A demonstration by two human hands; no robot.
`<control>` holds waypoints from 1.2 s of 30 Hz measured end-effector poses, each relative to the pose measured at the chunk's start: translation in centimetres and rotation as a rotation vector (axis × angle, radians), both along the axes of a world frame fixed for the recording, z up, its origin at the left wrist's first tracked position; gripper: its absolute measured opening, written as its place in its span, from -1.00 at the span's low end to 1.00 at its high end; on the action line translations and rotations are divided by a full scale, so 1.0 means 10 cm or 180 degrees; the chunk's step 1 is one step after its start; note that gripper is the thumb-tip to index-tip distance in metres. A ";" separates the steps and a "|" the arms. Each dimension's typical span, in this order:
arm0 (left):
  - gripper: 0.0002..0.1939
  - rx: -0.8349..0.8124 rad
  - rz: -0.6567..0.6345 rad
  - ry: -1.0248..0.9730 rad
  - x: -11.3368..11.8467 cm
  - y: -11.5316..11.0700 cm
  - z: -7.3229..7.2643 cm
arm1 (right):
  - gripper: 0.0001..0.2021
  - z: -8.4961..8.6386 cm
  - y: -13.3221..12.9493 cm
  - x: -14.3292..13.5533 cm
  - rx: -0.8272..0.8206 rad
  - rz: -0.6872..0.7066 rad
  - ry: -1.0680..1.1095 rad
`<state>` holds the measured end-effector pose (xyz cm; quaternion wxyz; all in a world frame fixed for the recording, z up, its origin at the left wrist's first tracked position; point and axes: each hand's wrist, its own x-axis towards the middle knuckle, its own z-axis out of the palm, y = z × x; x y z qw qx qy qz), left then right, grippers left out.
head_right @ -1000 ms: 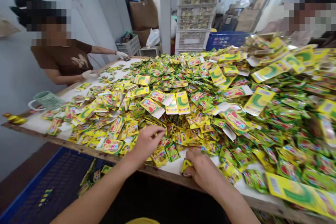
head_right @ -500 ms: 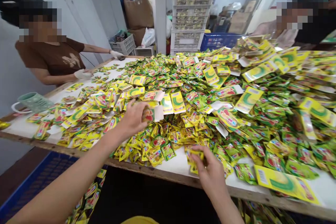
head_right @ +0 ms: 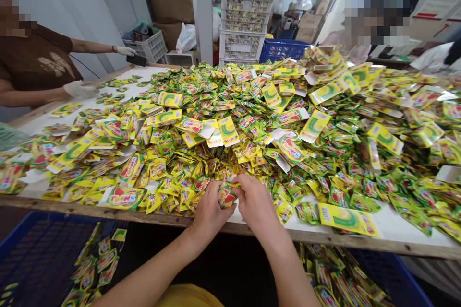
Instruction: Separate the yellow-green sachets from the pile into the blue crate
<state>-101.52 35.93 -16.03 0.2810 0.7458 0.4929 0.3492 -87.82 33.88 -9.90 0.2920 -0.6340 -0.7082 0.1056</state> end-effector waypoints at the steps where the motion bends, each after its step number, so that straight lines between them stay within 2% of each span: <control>1: -0.57 -0.0017 -0.0045 -0.0100 -0.02 0.00 0.00 | -0.80 0.08 0.02 0.02 -0.0242 0.0220 -0.0099; 3: -0.50 -0.0281 -0.0165 -0.0379 -0.07 0.01 0.02 | -0.73 0.22 0.08 0.04 -0.0564 0.0483 -0.0221; 5: -0.59 -0.0734 -0.0361 -0.0875 -0.11 0.04 0.03 | -0.71 0.28 0.13 0.02 -0.0532 0.0341 -0.0060; 8: -0.75 -0.1200 -0.0675 -0.1729 -0.15 0.09 -0.01 | -0.86 0.22 0.18 -0.05 0.0089 0.0012 0.0354; 10: -0.75 -0.1295 -0.0768 -0.2044 -0.16 0.10 -0.04 | -0.94 0.11 0.17 -0.09 0.0460 0.0194 0.0312; 13: -0.71 -0.1512 -0.0889 -0.2212 -0.17 0.10 -0.05 | -0.87 -0.06 0.10 -0.12 0.0500 0.0526 -0.0071; 15: -0.69 -0.1745 -0.1083 -0.2244 -0.19 0.10 -0.02 | -0.85 -0.13 0.02 -0.13 0.0455 0.0532 -0.0132; 19: -0.67 -0.1870 -0.1276 -0.2258 -0.23 0.10 0.05 | -0.87 -0.15 -0.08 -0.12 0.0515 0.0300 0.0067; 21: -0.65 -0.1792 -0.1268 -0.2198 -0.24 0.10 0.06 | -0.90 -0.13 -0.10 -0.11 0.0328 0.0459 0.0081; 23: -0.64 -0.1768 -0.1258 -0.2119 -0.26 0.09 0.06 | -0.89 -0.13 -0.12 -0.10 0.0210 0.0510 0.0403; 24: -0.63 -0.1815 -0.1223 -0.2156 -0.27 0.09 0.07 | -0.86 -0.14 -0.14 -0.09 0.0211 0.0375 0.0745; 27: -0.58 -0.2173 -0.1163 -0.2422 -0.31 0.08 0.10 | -0.81 -0.21 -0.20 -0.08 0.0027 -0.0360 0.2238; 28: -0.60 -0.2298 -0.1199 -0.2461 -0.32 0.08 0.13 | -0.79 -0.23 -0.22 -0.09 -0.0205 -0.0527 0.2753; 30: -0.69 -0.2416 -0.1269 -0.2304 -0.34 0.09 0.18 | -0.75 -0.28 -0.23 -0.12 -0.0809 -0.0587 0.3498; 31: -0.73 -0.2416 -0.1239 -0.2203 -0.34 0.10 0.20 | -0.75 -0.29 -0.22 -0.14 -0.1050 -0.0536 0.3691; 33: -0.76 -0.2317 -0.1041 -0.2154 -0.35 0.12 0.24 | -0.74 -0.28 -0.19 -0.17 -0.1174 -0.0420 0.3762; 36: -0.76 -0.1924 -0.0683 -0.2240 -0.35 0.15 0.23 | -0.76 -0.23 -0.12 -0.17 -0.0777 -0.0349 0.3488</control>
